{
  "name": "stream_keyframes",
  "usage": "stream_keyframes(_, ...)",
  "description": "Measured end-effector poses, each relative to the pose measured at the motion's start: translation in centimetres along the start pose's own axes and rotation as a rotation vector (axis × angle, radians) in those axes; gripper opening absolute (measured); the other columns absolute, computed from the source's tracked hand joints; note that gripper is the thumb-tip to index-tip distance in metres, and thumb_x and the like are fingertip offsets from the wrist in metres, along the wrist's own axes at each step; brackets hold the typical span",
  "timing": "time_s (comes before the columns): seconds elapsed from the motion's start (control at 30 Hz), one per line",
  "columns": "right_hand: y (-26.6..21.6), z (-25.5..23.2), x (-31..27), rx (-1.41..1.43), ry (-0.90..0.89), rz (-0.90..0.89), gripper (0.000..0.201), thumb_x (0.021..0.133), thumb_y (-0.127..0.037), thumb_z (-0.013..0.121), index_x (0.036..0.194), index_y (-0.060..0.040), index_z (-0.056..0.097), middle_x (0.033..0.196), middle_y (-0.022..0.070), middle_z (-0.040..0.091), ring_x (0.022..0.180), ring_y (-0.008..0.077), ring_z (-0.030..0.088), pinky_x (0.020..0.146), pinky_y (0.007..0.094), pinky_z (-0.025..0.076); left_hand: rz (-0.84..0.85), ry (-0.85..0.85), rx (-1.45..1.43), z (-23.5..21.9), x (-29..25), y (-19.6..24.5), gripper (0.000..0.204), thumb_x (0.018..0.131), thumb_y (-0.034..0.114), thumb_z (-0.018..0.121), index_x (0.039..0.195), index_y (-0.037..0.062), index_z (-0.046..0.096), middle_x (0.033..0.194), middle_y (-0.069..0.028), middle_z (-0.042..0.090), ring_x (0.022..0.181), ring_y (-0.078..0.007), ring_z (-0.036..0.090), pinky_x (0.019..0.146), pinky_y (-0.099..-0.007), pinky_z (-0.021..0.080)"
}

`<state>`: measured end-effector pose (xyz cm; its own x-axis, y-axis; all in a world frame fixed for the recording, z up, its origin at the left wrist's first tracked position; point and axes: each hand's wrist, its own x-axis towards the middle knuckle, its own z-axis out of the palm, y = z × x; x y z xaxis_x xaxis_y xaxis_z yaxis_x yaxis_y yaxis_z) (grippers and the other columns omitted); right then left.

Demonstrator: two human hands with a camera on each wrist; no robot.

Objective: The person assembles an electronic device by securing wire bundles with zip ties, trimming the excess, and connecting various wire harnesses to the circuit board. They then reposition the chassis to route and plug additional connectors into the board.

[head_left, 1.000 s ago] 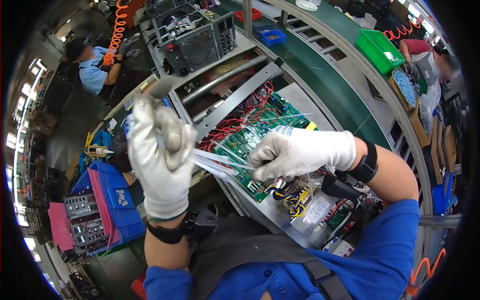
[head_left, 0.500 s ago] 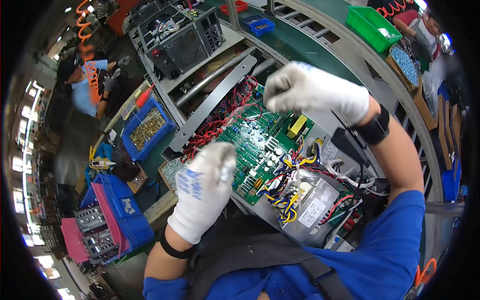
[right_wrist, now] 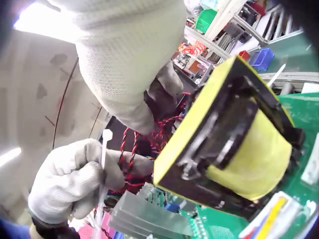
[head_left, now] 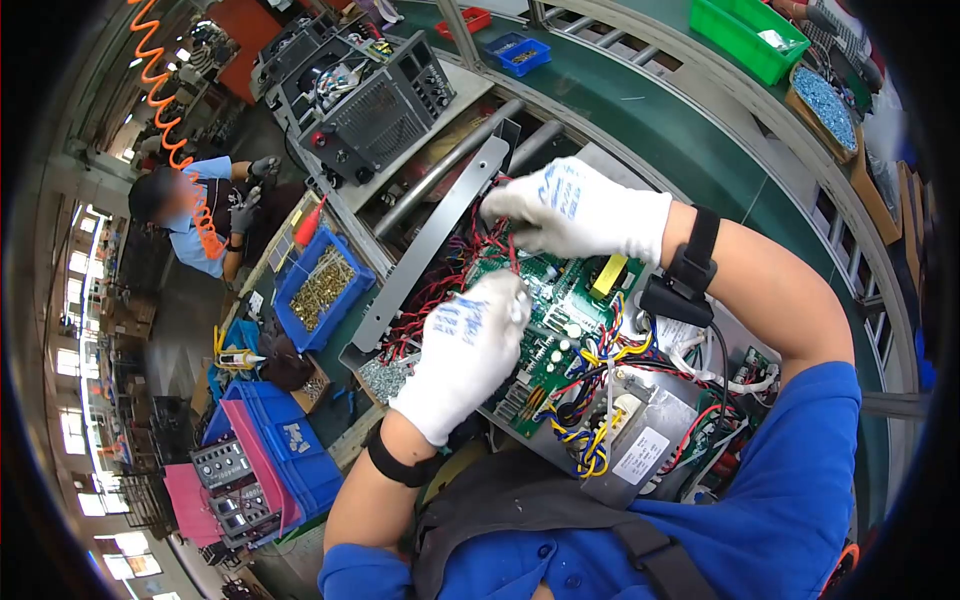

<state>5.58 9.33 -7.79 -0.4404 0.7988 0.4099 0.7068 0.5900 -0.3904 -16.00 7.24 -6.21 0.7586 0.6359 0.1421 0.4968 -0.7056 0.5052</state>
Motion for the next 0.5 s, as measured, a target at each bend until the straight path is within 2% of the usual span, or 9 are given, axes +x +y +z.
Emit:
stream_keyframes(0.03,-0.2,0.0,-0.4,-0.031,-0.060,-0.054,0.057,0.075,-0.015,0.071,0.128,-0.0170,0.053,0.095,0.0094,0.063,0.082,0.0299,0.064,0.069,0.0406,0.051,0.017,-0.037,0.036,-0.2,-0.4,0.5,0.009,0.093,0.015,0.054,0.095,0.0059,0.057,0.085,-0.0168,0.060,0.077,-0.0376,0.061,0.065,-0.0427,0.048)
stream_keyframes(0.07,-1.8,-1.3,-0.3,-0.045,-0.214,-0.027,0.064,0.074,-0.015,0.071,0.134,-0.0188,0.050,0.091,0.0103,0.061,0.082,0.0301,0.063,0.068,0.0405,0.051,0.034,-0.116,0.063,-0.3,-0.7,0.5,0.007,0.092,0.012,0.054,0.096,0.0069,0.058,0.093,-0.0148,0.061,0.081,-0.0351,0.063,0.066,-0.0414,0.050)
stream_keyframes(0.2,-1.1,-0.3,-1.5,-0.135,-0.266,-0.150,0.049,0.074,-0.018,0.072,0.121,-0.0167,0.058,0.087,0.0089,0.060,0.080,0.0298,0.063,0.066,0.0406,0.050,0.121,-0.140,0.107,-0.4,-1.6,0.4,0.008,0.090,0.010,0.054,0.097,0.0076,0.058,0.100,-0.0121,0.062,0.083,-0.0306,0.065,0.067,-0.0396,0.052)
stream_keyframes(0.27,-0.5,-0.1,-2.1,0.015,-0.247,-0.083,0.044,0.075,-0.019,0.072,0.117,-0.0151,0.060,0.088,0.0086,0.060,0.080,0.0304,0.063,0.067,0.0411,0.050,0.149,-0.140,0.093,-0.3,-1.9,0.4,0.009,0.089,0.010,0.055,0.098,0.0076,0.058,0.101,-0.0116,0.062,0.084,-0.0294,0.065,0.068,-0.0391,0.053)
stream_keyframes(0.3,-0.8,0.2,-2.4,0.062,-0.164,-0.069,0.042,0.075,-0.019,0.072,0.115,-0.0138,0.061,0.089,0.0081,0.060,0.080,0.0308,0.062,0.068,0.0413,0.050,0.143,-0.137,0.083,-0.4,-2.0,0.4,0.010,0.089,0.009,0.055,0.098,0.0074,0.058,0.100,-0.0114,0.062,0.083,-0.0293,0.065,0.067,-0.0388,0.053)
stream_keyframes(0.4,-3.2,-1.1,-1.2,0.139,-0.134,-0.062,0.040,0.074,-0.021,0.073,0.112,-0.0126,0.063,0.089,0.0081,0.061,0.079,0.0313,0.062,0.069,0.0411,0.050,0.128,-0.138,0.104,-0.2,-1.7,0.6,0.011,0.087,0.008,0.056,0.097,0.0071,0.058,0.098,-0.0111,0.061,0.082,-0.0292,0.064,0.066,-0.0384,0.053)
stream_keyframes(0.43,-3.5,-1.2,-1.0,0.103,-0.282,-0.021,0.040,0.074,-0.022,0.073,0.111,-0.0116,0.065,0.091,0.0090,0.063,0.083,0.0315,0.063,0.071,0.0398,0.051,0.126,-0.151,0.136,-0.1,-1.6,0.6,0.011,0.086,0.007,0.056,0.097,0.0069,0.058,0.096,-0.0110,0.061,0.081,-0.0292,0.064,0.066,-0.0382,0.053)
stream_keyframes(0.47,-3.3,-1.1,-0.9,0.101,-0.285,-0.023,0.040,0.074,-0.022,0.073,0.111,-0.0116,0.065,0.091,0.0090,0.063,0.083,0.0315,0.063,0.071,0.0398,0.051,0.126,-0.148,0.135,0.0,-1.4,0.5,0.011,0.086,0.007,0.056,0.097,0.0069,0.058,0.096,-0.0110,0.061,0.081,-0.0292,0.064,0.066,-0.0382,0.053)
stream_keyframes(0.5,-3.0,-0.9,-0.9,0.071,-0.419,0.001,0.041,0.075,-0.022,0.073,0.113,-0.0110,0.065,0.092,0.0092,0.064,0.086,0.0312,0.063,0.073,0.0390,0.051,0.127,-0.103,0.098,0.1,-1.2,0.3,0.012,0.086,0.006,0.056,0.097,0.0068,0.057,0.095,-0.0109,0.061,0.080,-0.0292,0.064,0.065,-0.0382,0.053)
